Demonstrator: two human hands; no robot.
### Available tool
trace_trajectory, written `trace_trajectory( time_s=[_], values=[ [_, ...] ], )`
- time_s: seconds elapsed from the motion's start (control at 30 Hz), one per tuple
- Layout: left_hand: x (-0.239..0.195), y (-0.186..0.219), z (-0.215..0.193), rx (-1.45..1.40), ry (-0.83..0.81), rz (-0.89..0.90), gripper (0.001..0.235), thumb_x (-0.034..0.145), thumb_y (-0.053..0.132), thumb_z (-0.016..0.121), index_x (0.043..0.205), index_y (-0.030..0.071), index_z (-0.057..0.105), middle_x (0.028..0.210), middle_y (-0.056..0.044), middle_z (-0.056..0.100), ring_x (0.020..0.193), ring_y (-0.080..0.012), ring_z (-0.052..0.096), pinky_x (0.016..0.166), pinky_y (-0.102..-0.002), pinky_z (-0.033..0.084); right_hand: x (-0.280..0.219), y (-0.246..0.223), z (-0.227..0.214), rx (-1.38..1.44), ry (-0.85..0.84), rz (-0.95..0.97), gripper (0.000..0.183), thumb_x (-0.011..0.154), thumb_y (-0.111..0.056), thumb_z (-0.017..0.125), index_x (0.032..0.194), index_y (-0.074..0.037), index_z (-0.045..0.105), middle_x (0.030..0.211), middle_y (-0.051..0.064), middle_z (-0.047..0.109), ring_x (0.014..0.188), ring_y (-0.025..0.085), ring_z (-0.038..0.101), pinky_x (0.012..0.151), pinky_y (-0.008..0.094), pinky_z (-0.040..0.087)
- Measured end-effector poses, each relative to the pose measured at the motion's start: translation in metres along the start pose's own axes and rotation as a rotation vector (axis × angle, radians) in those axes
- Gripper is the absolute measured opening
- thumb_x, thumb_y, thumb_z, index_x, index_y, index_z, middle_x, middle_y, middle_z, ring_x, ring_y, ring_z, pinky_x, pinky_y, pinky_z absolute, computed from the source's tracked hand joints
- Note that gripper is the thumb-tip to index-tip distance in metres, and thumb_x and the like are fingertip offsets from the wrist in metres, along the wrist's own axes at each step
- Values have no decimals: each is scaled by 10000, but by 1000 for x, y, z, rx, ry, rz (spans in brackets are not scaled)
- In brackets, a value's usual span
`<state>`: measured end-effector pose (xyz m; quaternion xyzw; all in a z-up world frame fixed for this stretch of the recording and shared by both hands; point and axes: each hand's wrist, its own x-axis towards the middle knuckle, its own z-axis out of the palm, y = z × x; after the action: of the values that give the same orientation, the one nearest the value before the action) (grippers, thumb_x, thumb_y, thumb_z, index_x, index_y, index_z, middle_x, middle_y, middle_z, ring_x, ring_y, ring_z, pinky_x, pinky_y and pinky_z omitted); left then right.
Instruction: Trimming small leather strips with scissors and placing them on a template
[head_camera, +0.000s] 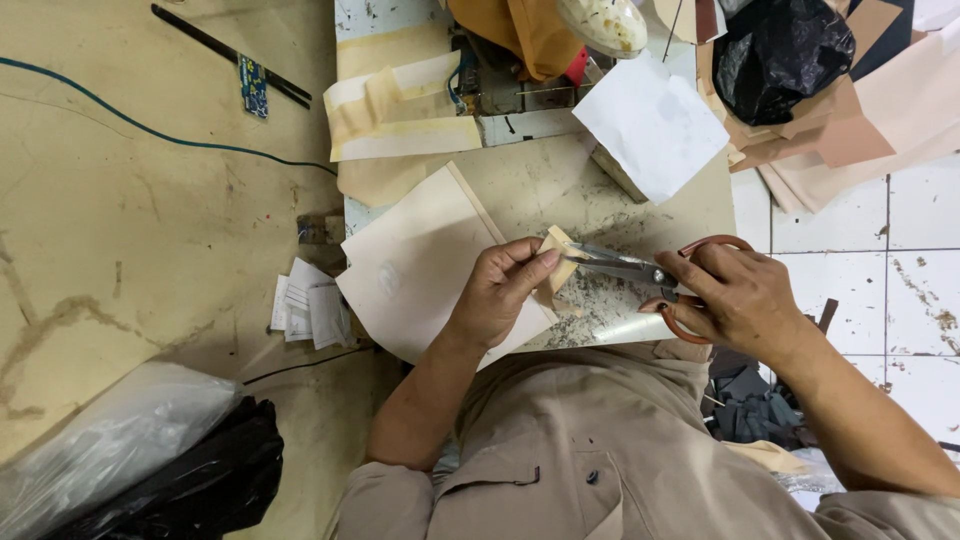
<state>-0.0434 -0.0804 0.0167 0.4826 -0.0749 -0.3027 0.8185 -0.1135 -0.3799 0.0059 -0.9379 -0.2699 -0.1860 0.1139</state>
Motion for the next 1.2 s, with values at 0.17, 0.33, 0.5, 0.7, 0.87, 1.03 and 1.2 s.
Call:
trace_trajectory(
  time_s=[0.17, 0.33, 0.5, 0.7, 0.87, 1.03, 1.2],
  values=[
    [-1, -8, -4, 23, 25, 1, 239, 990, 106, 696, 1172, -47, 722, 932, -29, 706, 702, -112, 657, 609, -332, 693, -4, 3, 6, 15, 5, -39, 452, 993, -490, 617, 1251, -124, 677, 887, 50, 588, 795, 219, 659, 717, 354, 562],
    [-1, -9, -5, 60, 36, 14, 207, 993, 107, 692, 1134, -37, 737, 944, -9, 703, 741, -74, 626, 647, -279, 676, 1, 0, 1, 12, 34, -51, 462, 988, -493, 640, 1238, -107, 689, 862, 54, 581, 759, 217, 653, 707, 348, 552],
    [-2, -6, -4, 62, 43, 5, 238, 994, 119, 684, 1163, -42, 729, 922, -8, 662, 828, -84, 574, 683, -311, 697, -5, 2, 1, -79, 52, -10, 473, 990, -544, 636, 1259, -160, 702, 901, 29, 627, 729, 195, 643, 603, 316, 476],
    [-3, 5, 3, 99, 46, -30, 127, 999, 112, 672, 1041, 7, 729, 663, 3, 610, 550, -59, 581, 482, -269, 626, -12, 5, -1, -156, 76, -51, 460, 1037, -500, 581, 1322, -159, 699, 898, 31, 633, 684, 197, 601, 602, 325, 463],
    [-2, 6, 5, 95, 60, -46, 164, 1001, 136, 656, 1011, -18, 715, 609, -17, 591, 519, -82, 558, 448, -298, 620, -15, 8, 1, -129, 84, -72, 470, 1044, -481, 561, 1341, -145, 701, 906, 40, 642, 697, 191, 625, 620, 324, 472],
    [-1, 0, 2, 109, 64, -50, 156, 995, 143, 666, 978, -4, 715, 563, -21, 579, 489, -70, 545, 456, -308, 630, -12, 8, 0, -113, 78, -67, 463, 1028, -483, 614, 1322, -137, 706, 867, 37, 613, 692, 194, 620, 625, 336, 493],
    [0, -3, -2, 122, 40, 19, 120, 1026, 98, 649, 1038, 30, 746, 728, 72, 620, 636, -15, 491, 573, -178, 403, -10, 8, -3, -159, 119, -60, 464, 1009, -532, 642, 1270, -162, 742, 855, 20, 612, 681, 170, 619, 638, 322, 512]
  ],
)
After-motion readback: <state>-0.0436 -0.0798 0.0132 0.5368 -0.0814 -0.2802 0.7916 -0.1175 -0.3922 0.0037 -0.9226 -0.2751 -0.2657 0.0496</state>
